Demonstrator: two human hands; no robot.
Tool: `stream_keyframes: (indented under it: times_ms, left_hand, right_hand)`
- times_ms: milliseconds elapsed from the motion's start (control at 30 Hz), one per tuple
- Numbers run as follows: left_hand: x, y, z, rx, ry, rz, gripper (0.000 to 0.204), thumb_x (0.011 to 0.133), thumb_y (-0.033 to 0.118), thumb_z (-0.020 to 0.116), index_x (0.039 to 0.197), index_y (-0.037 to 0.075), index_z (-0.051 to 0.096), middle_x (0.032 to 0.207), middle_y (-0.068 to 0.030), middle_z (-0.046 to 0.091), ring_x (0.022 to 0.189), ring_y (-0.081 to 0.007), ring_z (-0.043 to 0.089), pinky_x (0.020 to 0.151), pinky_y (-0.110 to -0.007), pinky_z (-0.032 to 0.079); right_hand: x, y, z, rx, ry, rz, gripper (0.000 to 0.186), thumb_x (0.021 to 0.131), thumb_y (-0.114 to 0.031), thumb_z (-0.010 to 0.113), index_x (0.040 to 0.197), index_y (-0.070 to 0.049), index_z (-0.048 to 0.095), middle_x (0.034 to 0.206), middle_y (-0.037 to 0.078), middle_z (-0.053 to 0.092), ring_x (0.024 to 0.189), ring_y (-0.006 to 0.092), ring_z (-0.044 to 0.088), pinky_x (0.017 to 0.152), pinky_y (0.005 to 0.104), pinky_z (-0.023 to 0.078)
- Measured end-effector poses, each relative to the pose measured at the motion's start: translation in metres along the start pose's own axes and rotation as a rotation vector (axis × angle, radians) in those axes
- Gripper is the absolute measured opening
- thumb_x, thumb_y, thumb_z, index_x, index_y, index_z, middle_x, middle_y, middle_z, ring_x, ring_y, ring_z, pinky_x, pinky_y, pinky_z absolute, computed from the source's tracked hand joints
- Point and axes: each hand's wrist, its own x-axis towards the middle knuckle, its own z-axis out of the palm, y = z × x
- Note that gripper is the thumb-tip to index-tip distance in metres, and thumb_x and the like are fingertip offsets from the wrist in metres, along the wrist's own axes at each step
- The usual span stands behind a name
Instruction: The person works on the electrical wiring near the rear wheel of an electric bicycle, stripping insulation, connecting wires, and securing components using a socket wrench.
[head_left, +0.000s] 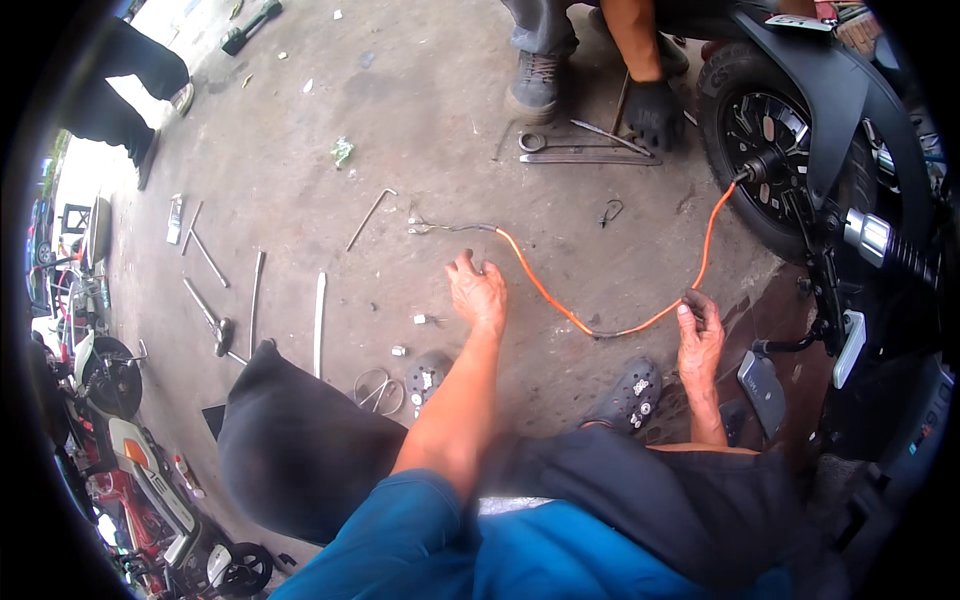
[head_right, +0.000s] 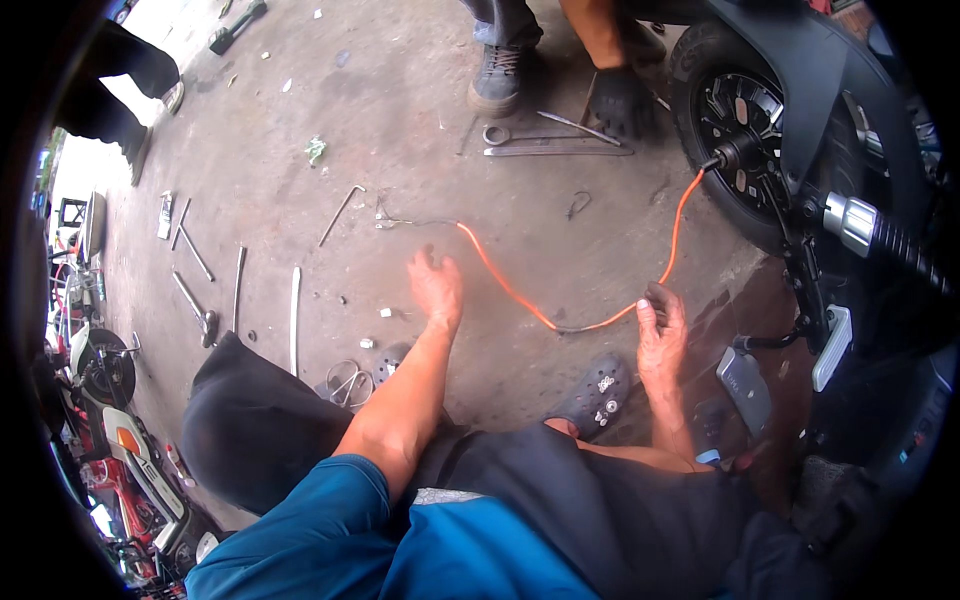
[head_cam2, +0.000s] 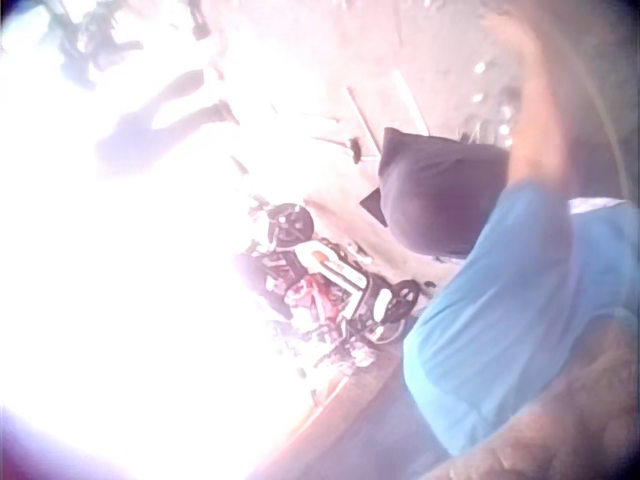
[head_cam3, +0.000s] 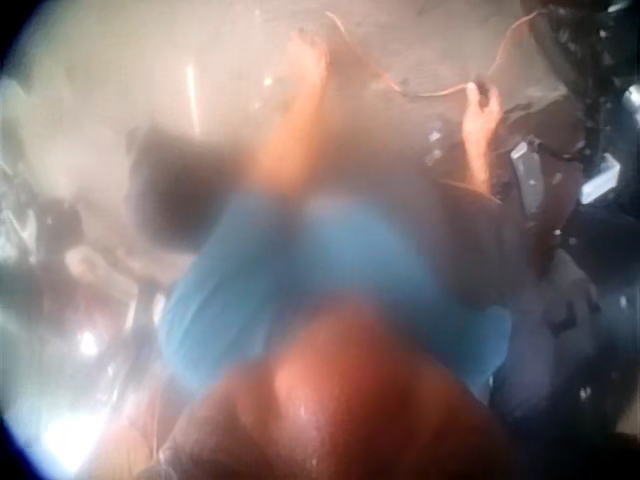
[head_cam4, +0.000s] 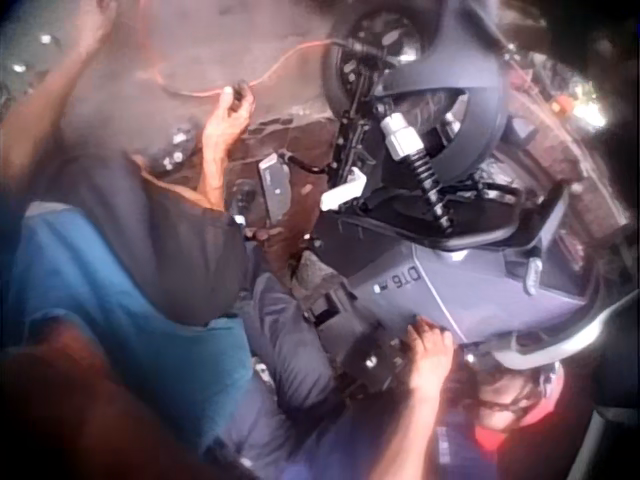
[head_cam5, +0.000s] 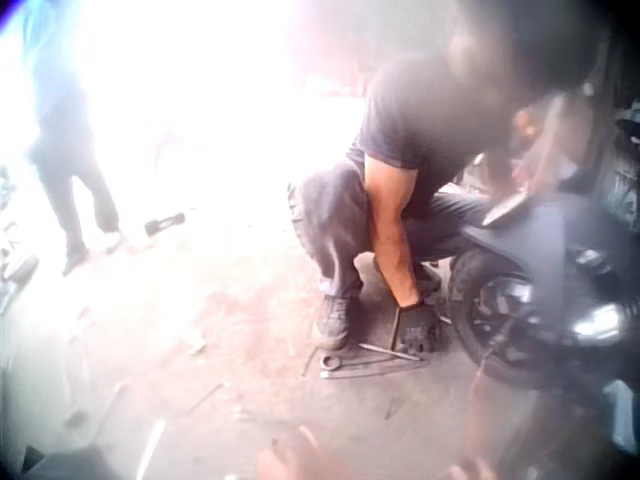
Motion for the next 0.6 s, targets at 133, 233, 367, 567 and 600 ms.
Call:
stream_keyframes:
  times_ms: [133, 233, 367, 567, 600]
  left_hand:
    - [0.029, 0.01, -0.008, -0.212, 0.106, 0.081, 0.032, 0.081, 0.016, 0.059, 0.111, 0.006, 0.058, 0.103, -0.0165, 0.058, 0.09, -0.0347, 0.06, 0.08, -0.043, 0.048]
    - [0.041, 0.036, -0.027, -0.425, 0.073, 0.037, 0.028, 0.082, 0.011, 0.056, 0.106, -0.002, 0.061, 0.101, -0.017, 0.063, 0.096, -0.0289, 0.061, 0.086, -0.037, 0.047]
    - [0.047, 0.046, -0.021, -0.59, 0.079, 0.056, 0.025, 0.084, 0.01, 0.056, 0.104, -0.004, 0.062, 0.099, -0.014, 0.066, 0.094, -0.0232, 0.062, 0.085, -0.033, 0.046]
    - [0.03, 0.075, -0.005, -0.587, -0.045, 0.117, 0.024, 0.084, 0.015, 0.059, 0.103, 0.001, 0.063, 0.093, -0.0147, 0.068, 0.087, -0.0265, 0.065, 0.081, -0.035, 0.049]
    - [0.03, 0.074, 0.0, -0.58, -0.049, 0.125, 0.024, 0.084, 0.015, 0.059, 0.103, 0.001, 0.063, 0.093, -0.0147, 0.068, 0.087, -0.0265, 0.065, 0.081, -0.035, 0.049]
  right_hand:
    - [0.009, -0.013, -0.003, -0.034, -0.01, -0.002, 0.034, 0.091, -0.022, 0.063, 0.116, 0.0, 0.058, 0.104, 0.009, 0.059, 0.086, 0.0145, 0.059, 0.076, 0.0282, 0.049]
    - [0.018, -0.009, 0.001, -0.071, -0.026, -0.043, 0.032, 0.09, -0.021, 0.063, 0.116, -0.002, 0.059, 0.101, 0.009, 0.06, 0.085, 0.0155, 0.059, 0.076, 0.0292, 0.049]
    - [0.025, -0.013, 0.01, -0.069, -0.035, -0.08, 0.03, 0.089, -0.019, 0.064, 0.114, -0.004, 0.06, 0.097, 0.01, 0.061, 0.082, 0.0168, 0.059, 0.075, 0.0307, 0.05]
    - [0.02, -0.01, -0.004, -0.021, 0.037, -0.004, 0.031, 0.088, -0.017, 0.064, 0.115, -0.003, 0.059, 0.098, 0.008, 0.06, 0.079, 0.0142, 0.057, 0.073, 0.0284, 0.049]
    - [0.016, -0.006, -0.006, 0.0, 0.038, 0.016, 0.031, 0.088, -0.016, 0.064, 0.116, -0.003, 0.059, 0.098, 0.008, 0.059, 0.079, 0.0133, 0.057, 0.073, 0.0275, 0.049]
